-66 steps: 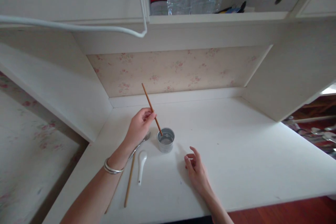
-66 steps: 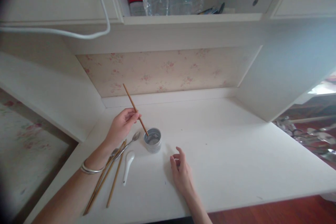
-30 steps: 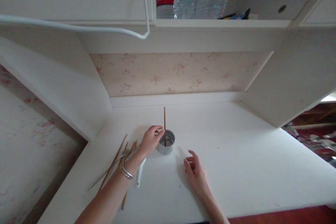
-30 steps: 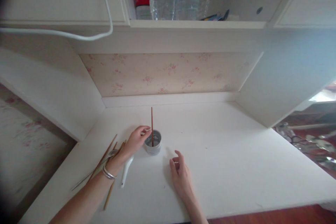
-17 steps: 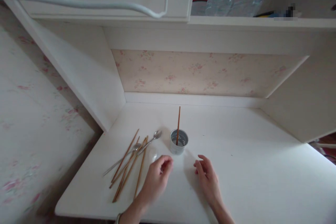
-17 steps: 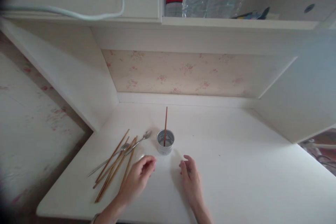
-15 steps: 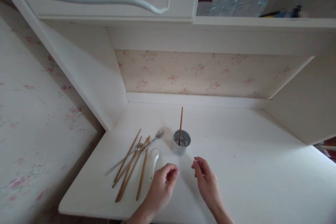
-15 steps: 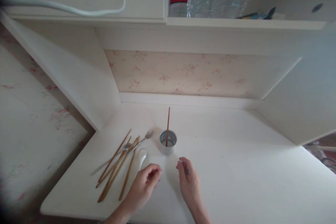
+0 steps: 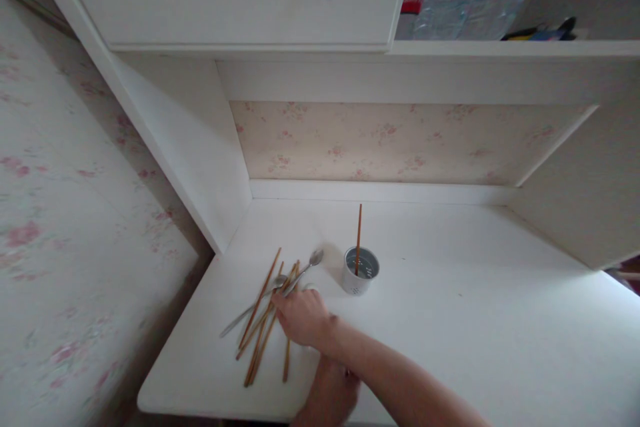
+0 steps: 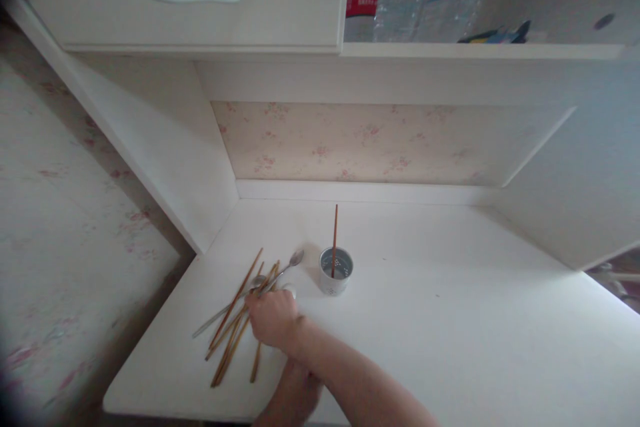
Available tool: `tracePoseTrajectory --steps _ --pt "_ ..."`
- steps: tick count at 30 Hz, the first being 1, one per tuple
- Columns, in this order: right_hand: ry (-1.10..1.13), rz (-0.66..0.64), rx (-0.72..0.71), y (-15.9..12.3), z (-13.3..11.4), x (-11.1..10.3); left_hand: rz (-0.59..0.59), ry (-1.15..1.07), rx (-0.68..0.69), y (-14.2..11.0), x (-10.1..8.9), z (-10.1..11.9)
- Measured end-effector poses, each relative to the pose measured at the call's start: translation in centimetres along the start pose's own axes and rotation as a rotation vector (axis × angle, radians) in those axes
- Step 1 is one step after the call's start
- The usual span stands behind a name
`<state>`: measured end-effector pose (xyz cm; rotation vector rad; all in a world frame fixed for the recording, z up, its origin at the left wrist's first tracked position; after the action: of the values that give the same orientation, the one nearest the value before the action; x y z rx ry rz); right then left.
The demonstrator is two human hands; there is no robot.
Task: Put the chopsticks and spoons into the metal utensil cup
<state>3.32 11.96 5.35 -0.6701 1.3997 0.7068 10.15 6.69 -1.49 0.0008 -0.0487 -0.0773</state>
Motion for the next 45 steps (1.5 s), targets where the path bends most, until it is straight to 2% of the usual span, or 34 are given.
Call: tracePoseTrajectory --steps 4,8,12,15,17,20,23,27,29,33,36,39,45 --pt "-0.072 -0.027 -0.082 2.0 -0.3 1.2 -0.005 0.041 0.082 -0.4 0.1 0.8" --pt "-0.105 -0.029 -0.184 2.5 -0.6 1.6 -0.059 0.044 0.048 -0.4 0.6 1.1" --pt "-0.134 0.026 -0.226 2.0 -0.7 0.9 -0.104 0.140 0.024 -0.5 0.8 1.1" --pt "-0.103 0.101 -0.178 0.7 -0.1 -0.5 -0.150 0.229 0.004 -0.6 1.1 0.7" --pt "0.035 0.174 -0.083 -0.6 0.8 -2.0 -0.159 0.298 -0.018 -0.6 1.1 0.2" --pt "0.417 0.322 0.095 -3.1 3.0 -4.8 -0.128 0.393 -0.019 -0.7 0.9 -0.4" --pt "0.793 0.463 0.189 -5.3 5.5 -7.0 -0.122 0.425 0.047 -0.7 1.1 0.0" --pt "1.222 0.677 0.312 -7.1 10.7 -8.8 -0.151 0.394 0.137 -0.8 1.5 1.2" --pt "1.320 0.777 0.422 -7.8 14.1 -9.0 -0.155 0.389 0.146 -0.7 1.6 1.6" --pt "1.343 0.851 0.617 -8.4 20.1 -8.7 -0.148 0.411 0.129 -0.7 1.7 1.6" --pt "1.402 0.878 0.670 -8.2 22.5 -7.7 -0.135 0.430 0.123 -0.6 1.8 1.6" --pt "1.416 0.864 0.691 -7.7 23.4 -6.2 -0.131 0.443 0.134 -0.6 1.9 1.8" --pt "1.293 0.717 0.803 -6.8 23.7 -1.4 -0.143 0.457 0.117 -0.5 2.1 1.7"
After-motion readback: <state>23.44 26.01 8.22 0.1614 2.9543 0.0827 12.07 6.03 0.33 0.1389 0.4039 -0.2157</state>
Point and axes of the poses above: each hand's wrist, its own y-axis towards the middle knuckle, its own x-axis out of the palm, z = x × y, the point moved 7 cm from there along y, towards the middle knuckle, and after that the axes turned 15 degrees about -y, right-handed, at the moved point
